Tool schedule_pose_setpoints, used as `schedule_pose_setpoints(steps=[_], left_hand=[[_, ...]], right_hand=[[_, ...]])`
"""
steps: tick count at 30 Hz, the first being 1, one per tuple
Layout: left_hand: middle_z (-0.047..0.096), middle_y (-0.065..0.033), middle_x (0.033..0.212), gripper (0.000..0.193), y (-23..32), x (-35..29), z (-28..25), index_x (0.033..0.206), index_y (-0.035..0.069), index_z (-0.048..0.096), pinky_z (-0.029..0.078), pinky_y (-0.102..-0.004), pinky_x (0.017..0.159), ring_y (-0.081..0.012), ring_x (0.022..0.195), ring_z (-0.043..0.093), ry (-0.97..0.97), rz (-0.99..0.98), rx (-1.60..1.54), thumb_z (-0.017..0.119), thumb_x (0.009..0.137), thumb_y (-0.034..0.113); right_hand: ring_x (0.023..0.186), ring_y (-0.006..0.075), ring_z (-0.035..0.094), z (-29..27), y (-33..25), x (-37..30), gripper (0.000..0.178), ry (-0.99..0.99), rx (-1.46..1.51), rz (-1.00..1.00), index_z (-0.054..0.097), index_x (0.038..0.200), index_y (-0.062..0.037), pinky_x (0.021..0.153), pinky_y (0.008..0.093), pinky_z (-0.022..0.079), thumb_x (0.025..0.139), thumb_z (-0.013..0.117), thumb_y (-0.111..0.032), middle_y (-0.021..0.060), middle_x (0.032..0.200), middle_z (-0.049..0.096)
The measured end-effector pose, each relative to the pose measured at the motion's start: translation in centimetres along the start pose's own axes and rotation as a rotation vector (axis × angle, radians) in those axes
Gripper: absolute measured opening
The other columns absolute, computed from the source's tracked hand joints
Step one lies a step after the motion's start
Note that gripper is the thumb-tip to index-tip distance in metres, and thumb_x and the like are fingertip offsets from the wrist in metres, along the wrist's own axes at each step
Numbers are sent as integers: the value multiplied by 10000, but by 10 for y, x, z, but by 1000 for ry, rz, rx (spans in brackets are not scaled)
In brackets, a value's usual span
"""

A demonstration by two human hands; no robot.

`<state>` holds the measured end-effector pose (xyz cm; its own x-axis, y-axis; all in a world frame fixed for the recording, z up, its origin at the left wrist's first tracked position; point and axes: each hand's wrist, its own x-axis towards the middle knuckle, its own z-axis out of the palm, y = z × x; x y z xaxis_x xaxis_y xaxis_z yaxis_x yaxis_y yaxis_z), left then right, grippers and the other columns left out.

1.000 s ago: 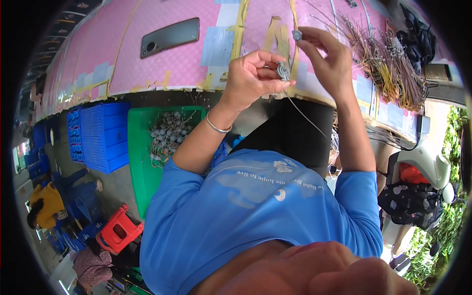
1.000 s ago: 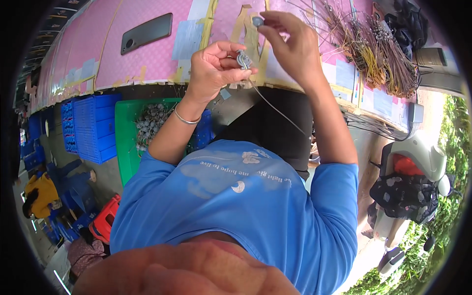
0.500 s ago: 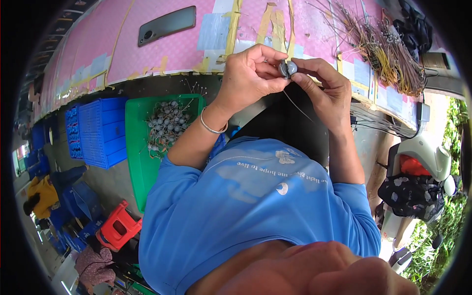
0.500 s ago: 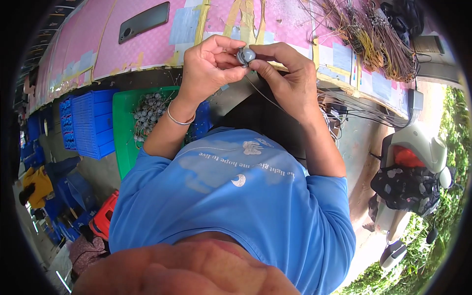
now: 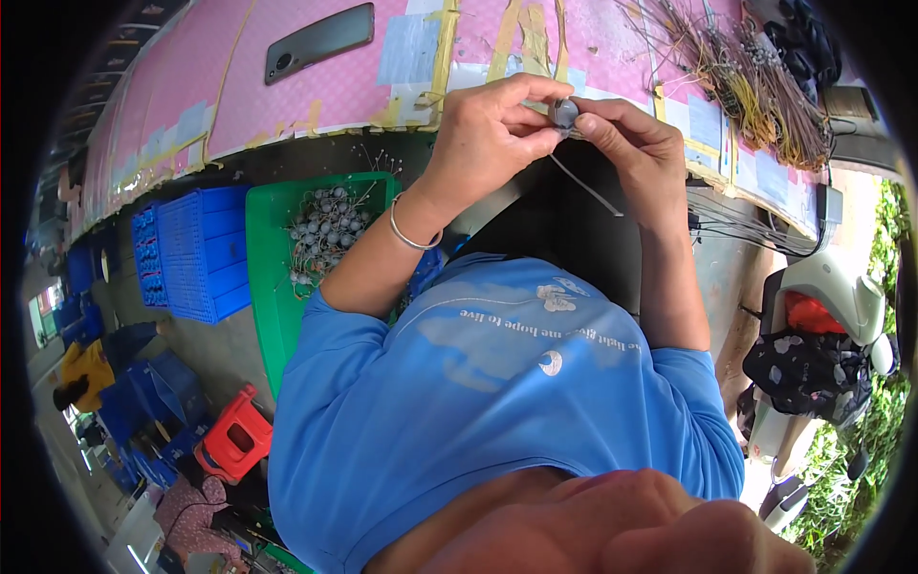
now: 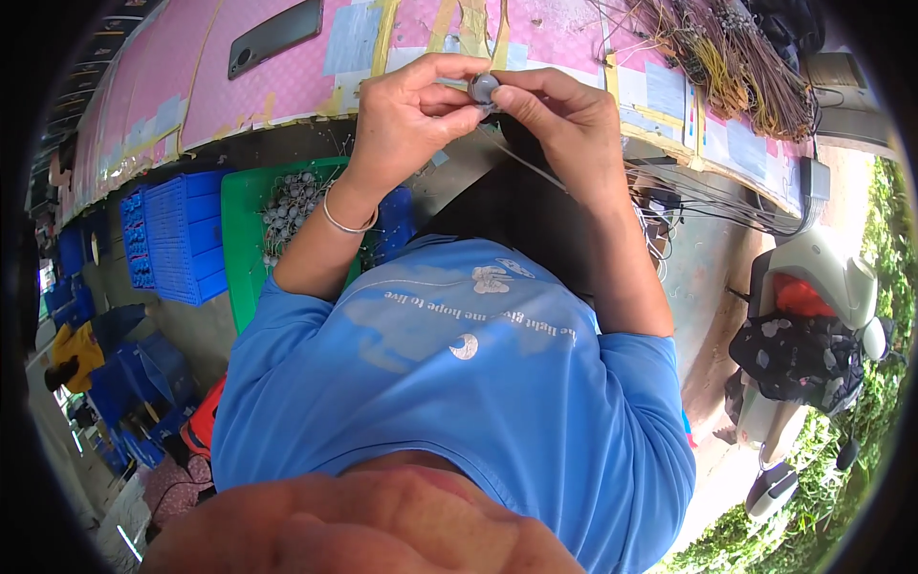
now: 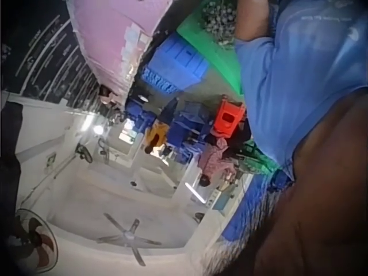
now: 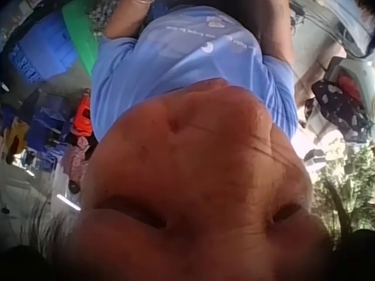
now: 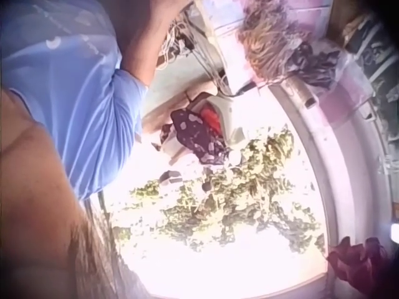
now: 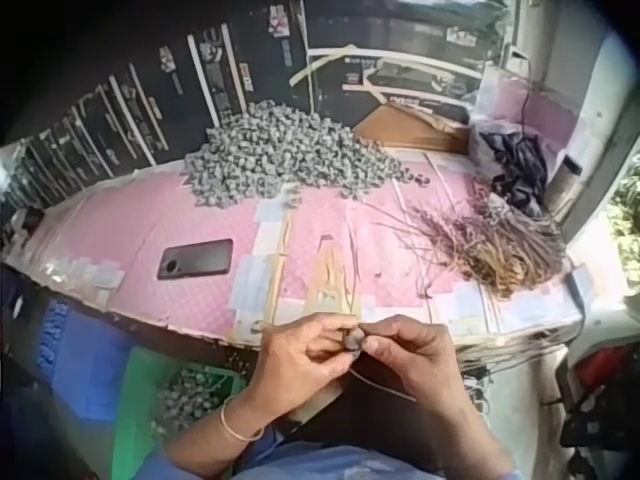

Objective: Assembling small electronic components by threading wires and connecting parts on a workbench.

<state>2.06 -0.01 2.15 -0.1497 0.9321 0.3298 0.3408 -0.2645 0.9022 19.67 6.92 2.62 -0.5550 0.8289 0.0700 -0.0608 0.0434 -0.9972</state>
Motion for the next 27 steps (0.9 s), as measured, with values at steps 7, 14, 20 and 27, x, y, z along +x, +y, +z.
schedule_pose_setpoints(steps=[7,14,20,27], left_hand=[[645,-130,1212,424,2,-2,17,1210,-51,603,589,-264,792,-164,908,691,-40,-115,-442,672,803,-152],[662,-144,1146,489,-5,-9,30,1251,-43,580,589,-270,815,-168,926,690,-22,-206,-286,701,786,-132],[677,-148,1050,481,-8,-8,32,1223,-38,581,589,-265,791,-167,915,692,102,-158,-360,728,771,-115],[705,-134,1005,235,-8,-16,19,967,-59,676,591,-255,676,-158,768,711,156,26,-220,788,776,18]], right_hand=[[968,160,649,-2,9,1,251,-93,442,133,658,1147,20,865,292,513,940,638,-121,100,1013,701],[899,173,652,9,30,1,236,-36,688,157,631,1098,46,797,285,516,957,610,-141,122,990,681],[974,203,652,17,37,-1,230,76,663,139,625,1115,44,877,325,531,962,595,-125,137,1069,669],[972,197,659,3,38,-1,144,177,466,-59,668,1047,-11,861,341,545,930,641,-90,121,1066,682]])
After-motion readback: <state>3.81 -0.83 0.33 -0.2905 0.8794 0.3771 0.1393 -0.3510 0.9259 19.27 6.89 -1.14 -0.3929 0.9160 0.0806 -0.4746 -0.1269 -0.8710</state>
